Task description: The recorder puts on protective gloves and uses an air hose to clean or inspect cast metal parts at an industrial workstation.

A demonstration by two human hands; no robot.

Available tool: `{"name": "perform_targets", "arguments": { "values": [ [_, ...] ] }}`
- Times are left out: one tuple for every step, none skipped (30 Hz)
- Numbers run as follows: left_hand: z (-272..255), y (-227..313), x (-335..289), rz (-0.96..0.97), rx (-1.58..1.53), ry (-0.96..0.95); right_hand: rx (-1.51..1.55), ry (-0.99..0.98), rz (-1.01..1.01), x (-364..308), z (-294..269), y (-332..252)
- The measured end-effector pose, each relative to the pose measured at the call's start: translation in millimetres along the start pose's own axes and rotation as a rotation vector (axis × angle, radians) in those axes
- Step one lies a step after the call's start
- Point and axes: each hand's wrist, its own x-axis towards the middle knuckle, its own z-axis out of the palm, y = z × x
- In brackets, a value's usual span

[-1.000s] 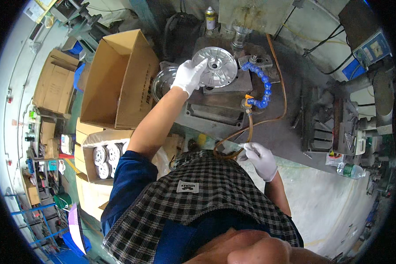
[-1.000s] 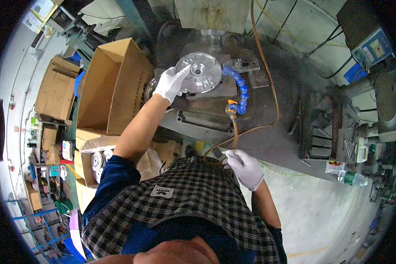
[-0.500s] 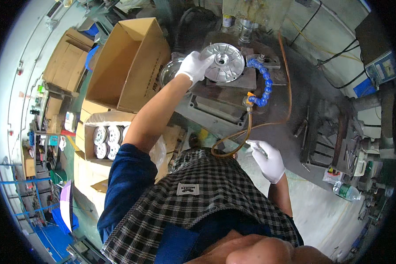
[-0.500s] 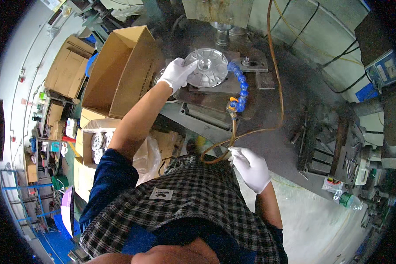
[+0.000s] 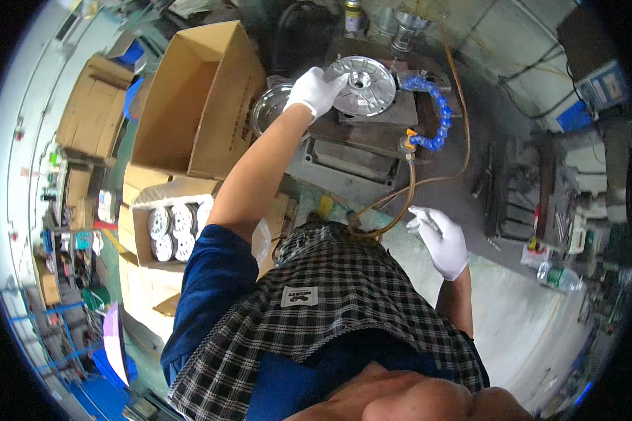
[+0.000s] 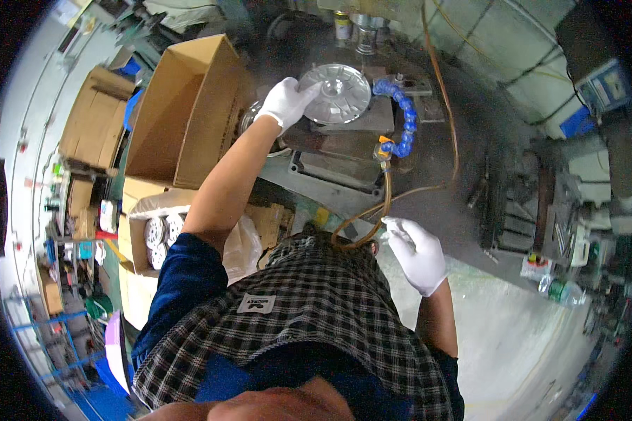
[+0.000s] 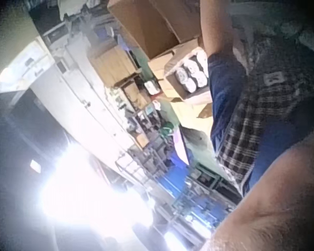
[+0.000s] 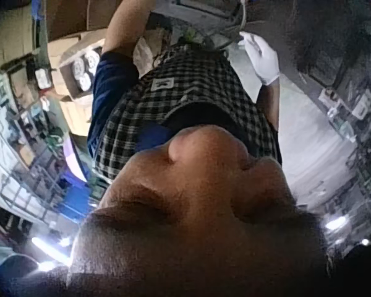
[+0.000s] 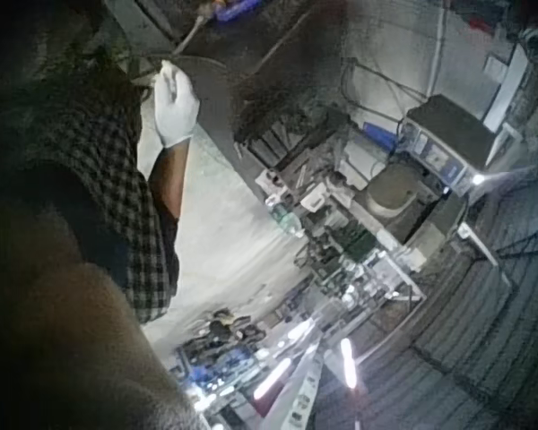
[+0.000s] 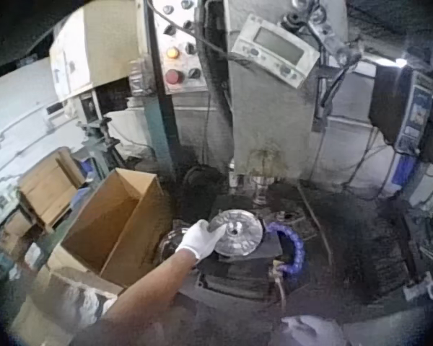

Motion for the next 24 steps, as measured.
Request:
{"name": "perform_targets", "arguments": {
  "values": [
    [-1, -1, 1, 0.017, -0.016, -0.02, 0.042, 0.022, 0.032, -3, 10, -4],
    [-1, -2, 3, 0.04, -0.041, -0.019, 0.064, 0.051, 0.092, -2, 19, -8],
    [-1, -4, 4, 0.04, -0.03, -0.018, 0.082, 0.044, 0.081, -5, 27, -12],
    [0, -6, 5, 0.047, -0.02, -0.043, 0.034, 0.046, 0.071, -9, 37, -17],
    [0, -6, 9, 0.06, -0.016, -0.044, -0.011, 0.051, 0.053, -8, 43, -21],
    [-1, -8, 11, 0.07, -0.009, -0.037, -0.058, 0.056, 0.071, -7, 50, -25],
    [0, -8, 14, 0.056, -0.006, -0.054, -0.016, 0.055, 0.091, -9, 56, -29],
    [0, -9, 16, 0.043, -0.008, -0.082, -0.046, 0.051, 0.127, -10, 60, -32],
    [0, -10, 18, 0.035, -0.004, -0.11, -0.075, 0.049, 0.161, -10, 65, -35],
    [-1, -10, 21, 0.038, -0.002, -0.126, -0.099, 0.052, 0.165, -11, 68, -38],
    [0, -11, 22, 0.033, -0.01, -0.112, -0.136, 0.043, 0.208, -11, 71, -41],
    [0, -11, 24, 0.029, -0.017, -0.121, -0.133, 0.04, 0.184, -11, 73, -43],
    [0, -11, 25, 0.023, -0.026, -0.129, -0.138, 0.034, 0.173, -10, 75, -44],
    [1, -12, 26, 0.007, -0.03, -0.14, -0.15, 0.029, 0.171, -10, 77, -45],
    [2, -13, 27, 0.005, -0.033, -0.15, -0.135, 0.021, 0.147, -8, 78, -46],
    [3, -14, 28, -0.003, -0.034, -0.159, -0.128, 0.016, 0.127, -8, 79, -47],
    [4, -14, 29, -0.002, -0.043, -0.149, -0.13, 0.018, 0.125, -5, 78, -47],
    [5, -15, 30, 0.004, -0.053, -0.151, -0.128, 0.017, 0.081, -4, 79, -47],
    [6, -16, 30, 0.013, -0.064, -0.141, -0.126, 0.019, 0.061, -3, 79, -47],
    [7, -16, 31, 0.037, -0.067, -0.12, -0.113, 0.03, 0.039, 0, 79, -47],
    [7, -16, 32, 0.03, -0.118, -0.13, -0.142, 0.028, 0.021, 1, 79, -47],
    [7, -16, 32, 0.032, -0.114, -0.133, -0.164, 0.03, 0.008, 3, 79, -47],
    [7, -16, 32, 0.035, -0.111, -0.139, -0.177, 0.035, -0.014, 3, 79, -47],
    [7, -16, 32, 0.04, -0.111, -0.143, -0.197, 0.03, -0.013, 4, 80, -47]
  ]
}}
